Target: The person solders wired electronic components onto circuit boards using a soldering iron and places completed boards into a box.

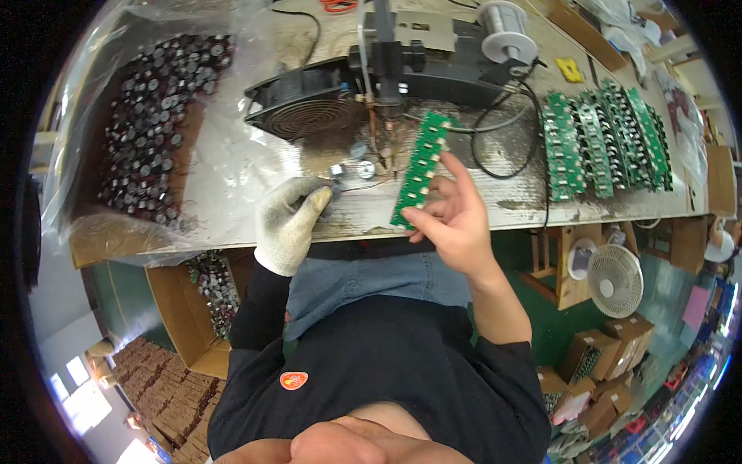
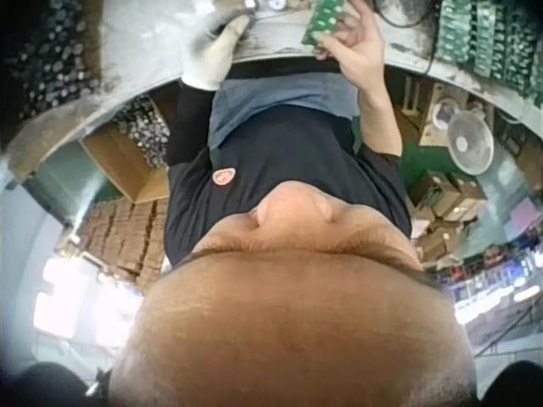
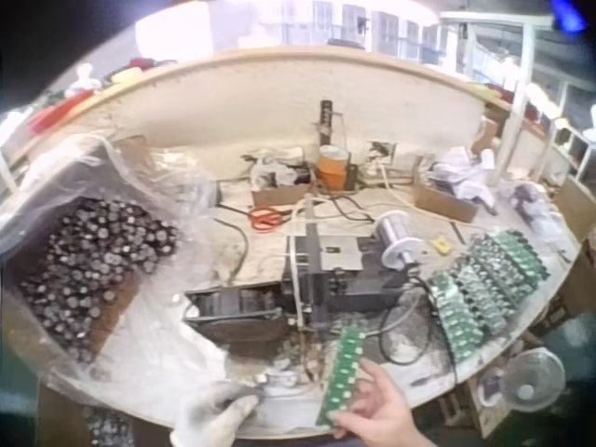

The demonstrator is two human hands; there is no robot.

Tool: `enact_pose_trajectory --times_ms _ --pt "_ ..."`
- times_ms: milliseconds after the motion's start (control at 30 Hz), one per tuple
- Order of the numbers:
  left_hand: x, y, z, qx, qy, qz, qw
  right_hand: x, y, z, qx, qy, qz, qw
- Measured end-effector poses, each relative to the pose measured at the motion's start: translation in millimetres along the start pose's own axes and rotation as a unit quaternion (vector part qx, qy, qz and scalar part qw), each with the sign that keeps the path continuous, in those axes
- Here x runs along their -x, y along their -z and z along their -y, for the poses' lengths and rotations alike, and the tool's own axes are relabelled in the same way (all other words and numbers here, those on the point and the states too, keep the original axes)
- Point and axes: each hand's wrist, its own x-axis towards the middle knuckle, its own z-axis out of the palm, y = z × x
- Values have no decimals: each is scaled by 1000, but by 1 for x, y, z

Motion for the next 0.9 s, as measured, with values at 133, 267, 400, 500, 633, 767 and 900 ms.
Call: enact_pose_trajectory --times_ms 133,267,400,500,633,767,900 --pt "-1 -24 -16 -46 2 59 997 2 -1 -1 -11 -9 16 1000" --pt "-4 -40 -16 -95 -49 87 991 2 0 -1 -17 -16 25 999" --pt "-5 -47 -26 28 74 110 991 0 -1 1 -23 -19 30 999" --pt "-7 -46 -28 78 122 124 982 -1 -1 2 -16 -19 22 999" --pt "-16 -44 -19 -14 22 117 993 -2 -2 4 -31 -21 11 999" --pt "-17 -45 -16 17 7 94 995 -2 -3 4 -41 -11 5 999" --pt "-13 -48 -23 32 57 122 990 -4 -1 0 -41 -8 1 999"
